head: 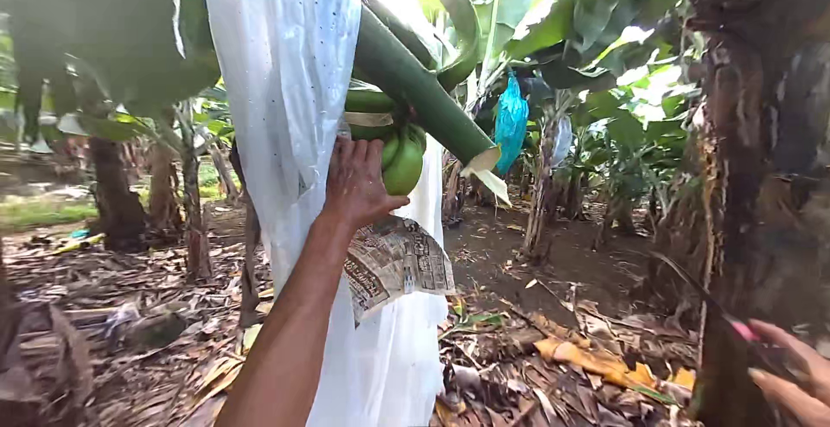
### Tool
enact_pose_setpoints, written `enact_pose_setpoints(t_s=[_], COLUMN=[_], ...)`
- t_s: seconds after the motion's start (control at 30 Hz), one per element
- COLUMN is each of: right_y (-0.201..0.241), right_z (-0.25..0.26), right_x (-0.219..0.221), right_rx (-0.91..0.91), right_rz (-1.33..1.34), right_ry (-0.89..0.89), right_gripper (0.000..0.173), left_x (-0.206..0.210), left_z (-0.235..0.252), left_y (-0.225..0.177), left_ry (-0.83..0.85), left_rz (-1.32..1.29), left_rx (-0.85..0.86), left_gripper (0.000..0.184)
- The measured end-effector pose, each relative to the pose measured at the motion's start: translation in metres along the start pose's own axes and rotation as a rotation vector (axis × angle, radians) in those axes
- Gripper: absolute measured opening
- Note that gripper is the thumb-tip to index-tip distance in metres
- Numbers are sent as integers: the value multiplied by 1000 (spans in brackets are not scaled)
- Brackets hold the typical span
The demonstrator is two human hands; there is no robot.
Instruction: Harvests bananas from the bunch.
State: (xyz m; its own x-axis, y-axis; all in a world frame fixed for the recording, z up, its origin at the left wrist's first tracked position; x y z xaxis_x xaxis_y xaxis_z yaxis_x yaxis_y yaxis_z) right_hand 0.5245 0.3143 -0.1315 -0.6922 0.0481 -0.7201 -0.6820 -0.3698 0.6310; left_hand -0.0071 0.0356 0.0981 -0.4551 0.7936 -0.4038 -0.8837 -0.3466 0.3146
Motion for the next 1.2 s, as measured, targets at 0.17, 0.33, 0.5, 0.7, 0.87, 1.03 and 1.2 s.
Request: enact_pose_setpoints(t_s=[0.17,0.33,0.5,0.7,0.87,1.03,1.2], right_y=[176,334,420,456,470,499,456], right_z=[20,25,55,78,95,100,78], right_x=[19,19,18,31,38,44,46], right_rx=[-469,-747,-791,-736,-718,-774,-853], right_rz=[435,488,593,668,672,530,403], right_ry=[7,73,338,600,740,733,824], right_gripper=[52,46,51,48,48,50,55], left_x=[0,6,10,8,8,11,5], left_z=[-5,-11,-13,-17,-20,-24,-41], left_y=[9,10,7,6,4,6,7], left_ry=[20,-20,-18,-50,-81,-100,-72], left_rz=[87,103,103,100,104,103,110], left_rx=[-8,-12,-24,-21,-9,-15,14], left_gripper=[107,109,108,107,106,107,107])
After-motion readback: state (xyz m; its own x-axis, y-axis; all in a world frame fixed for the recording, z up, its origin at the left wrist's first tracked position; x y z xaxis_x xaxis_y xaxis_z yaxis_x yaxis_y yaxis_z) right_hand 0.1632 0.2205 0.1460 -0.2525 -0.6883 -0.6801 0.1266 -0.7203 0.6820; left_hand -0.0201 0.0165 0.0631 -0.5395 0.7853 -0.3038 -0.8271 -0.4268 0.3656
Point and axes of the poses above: each hand's wrist, its own z-axis towards the middle knuckle, its own x-axis out of the palm, y = z × x, the point moved 10 cm from there along z, towards the middle knuckle, and after that the axes turned 12 degrees about x, right-handed, at the moved point
